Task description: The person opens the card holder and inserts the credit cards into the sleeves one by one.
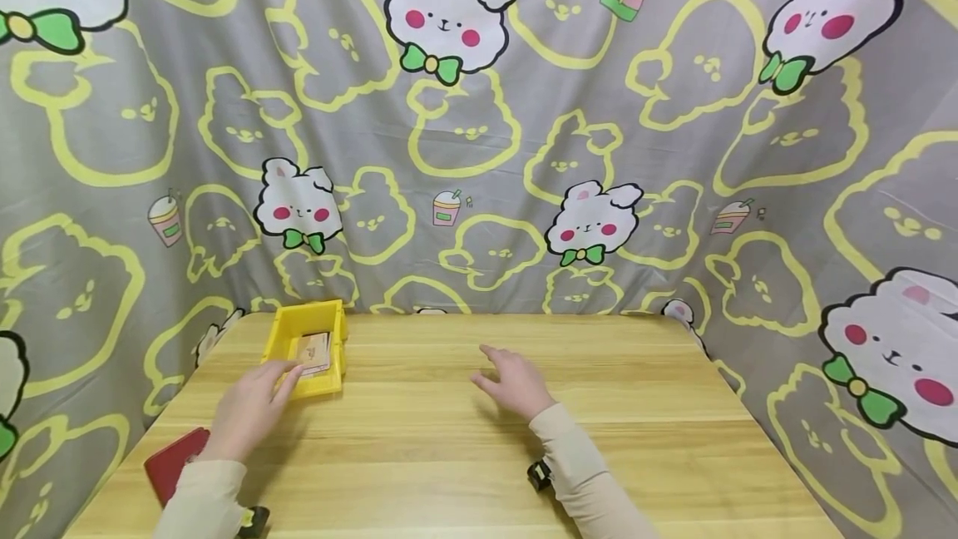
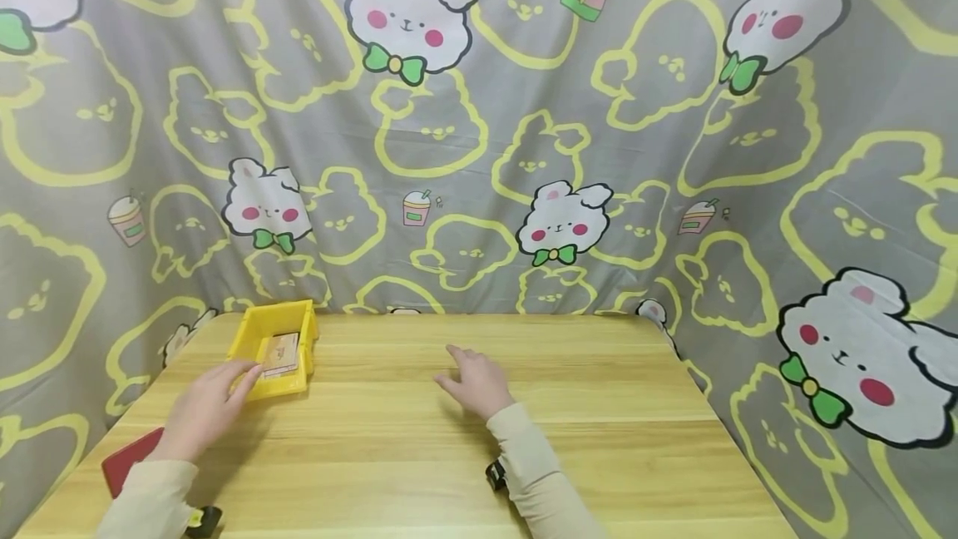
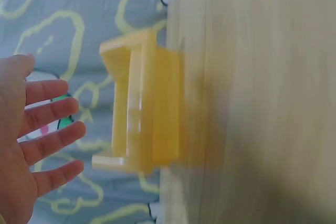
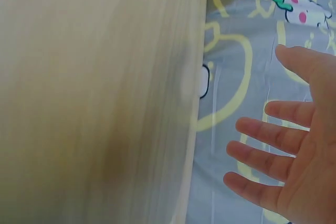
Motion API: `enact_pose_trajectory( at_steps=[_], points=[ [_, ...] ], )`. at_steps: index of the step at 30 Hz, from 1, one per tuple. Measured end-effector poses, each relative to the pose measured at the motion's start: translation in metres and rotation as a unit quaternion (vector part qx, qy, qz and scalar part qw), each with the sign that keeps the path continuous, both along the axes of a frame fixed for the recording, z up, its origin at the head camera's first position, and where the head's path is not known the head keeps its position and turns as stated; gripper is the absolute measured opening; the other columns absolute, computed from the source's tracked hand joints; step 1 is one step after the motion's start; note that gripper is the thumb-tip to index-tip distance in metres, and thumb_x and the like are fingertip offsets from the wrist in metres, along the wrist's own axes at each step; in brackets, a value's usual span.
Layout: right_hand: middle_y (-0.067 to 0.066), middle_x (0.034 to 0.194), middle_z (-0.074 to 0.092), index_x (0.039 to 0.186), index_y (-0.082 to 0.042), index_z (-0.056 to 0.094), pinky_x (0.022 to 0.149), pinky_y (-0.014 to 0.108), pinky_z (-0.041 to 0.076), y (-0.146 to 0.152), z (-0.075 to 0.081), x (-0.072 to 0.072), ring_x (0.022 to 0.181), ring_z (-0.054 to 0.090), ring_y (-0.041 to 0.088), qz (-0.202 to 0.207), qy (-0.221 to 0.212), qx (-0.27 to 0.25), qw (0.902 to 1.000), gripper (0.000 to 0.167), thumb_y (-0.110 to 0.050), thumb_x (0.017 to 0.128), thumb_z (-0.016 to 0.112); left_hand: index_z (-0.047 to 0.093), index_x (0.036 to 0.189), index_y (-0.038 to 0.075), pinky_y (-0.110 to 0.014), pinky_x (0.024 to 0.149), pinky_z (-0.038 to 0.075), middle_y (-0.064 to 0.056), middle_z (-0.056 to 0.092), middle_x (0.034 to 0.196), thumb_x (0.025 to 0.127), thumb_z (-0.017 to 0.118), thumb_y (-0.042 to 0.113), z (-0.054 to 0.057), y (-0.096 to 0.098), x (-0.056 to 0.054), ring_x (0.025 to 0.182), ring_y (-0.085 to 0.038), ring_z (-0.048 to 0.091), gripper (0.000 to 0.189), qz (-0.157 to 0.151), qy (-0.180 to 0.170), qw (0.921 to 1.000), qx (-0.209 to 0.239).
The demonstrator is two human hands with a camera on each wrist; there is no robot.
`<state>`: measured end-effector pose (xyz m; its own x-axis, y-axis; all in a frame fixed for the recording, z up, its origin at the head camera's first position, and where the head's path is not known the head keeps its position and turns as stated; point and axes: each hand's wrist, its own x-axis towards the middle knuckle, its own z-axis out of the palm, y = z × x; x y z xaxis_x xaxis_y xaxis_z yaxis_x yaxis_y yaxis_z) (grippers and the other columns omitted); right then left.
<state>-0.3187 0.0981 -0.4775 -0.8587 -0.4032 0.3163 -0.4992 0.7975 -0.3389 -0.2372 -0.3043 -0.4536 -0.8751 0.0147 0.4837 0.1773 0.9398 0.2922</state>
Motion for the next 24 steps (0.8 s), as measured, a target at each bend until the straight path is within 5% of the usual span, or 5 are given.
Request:
enact_pose_trajectory(
  at_steps=[8,15,24],
  points=[
    [0.012,0.129,0.065,0.14,-0.013,0.052,0.093,0.045,0.054,-0.015,0.003,0.012,0.114,0.064,0.031,0.026,0.018,0.04,0.9987,0.061,-0.05,0.093,0.059,0.066,0.114,0.0,-0.061,0.086,0.046,-0.028,0.065,0.117,0.102,0.046,0.039,0.001,-0.039,0.028,0.107,-0.05,0.058,0.045,0.033,-0.029,0.999,-0.003],
    [0.01,0.125,0.067,0.137,-0.013,0.055,0.09,0.041,0.055,-0.025,0.006,0.023,0.109,0.067,0.027,0.062,0.054,0.074,0.9939,0.06,-0.052,0.091,0.059,0.064,0.114,-0.004,-0.063,0.084,0.044,-0.033,0.06,0.118,0.101,0.05,0.037,-0.01,-0.073,0.045,0.104,-0.054,0.054,0.045,0.048,-0.068,0.9965,-0.007],
    [0.008,0.13,0.065,0.134,-0.011,0.058,0.101,0.037,0.051,-0.036,0.014,0.038,0.118,0.063,0.024,0.124,-0.023,0.043,0.9911,0.057,-0.05,0.093,0.058,0.063,0.113,-0.006,-0.066,0.084,0.043,-0.039,0.055,0.111,0.09,0.067,0.038,-0.028,-0.101,0.052,0.101,-0.057,0.051,0.05,0.053,-0.17,0.9826,-0.051]
  ],
)
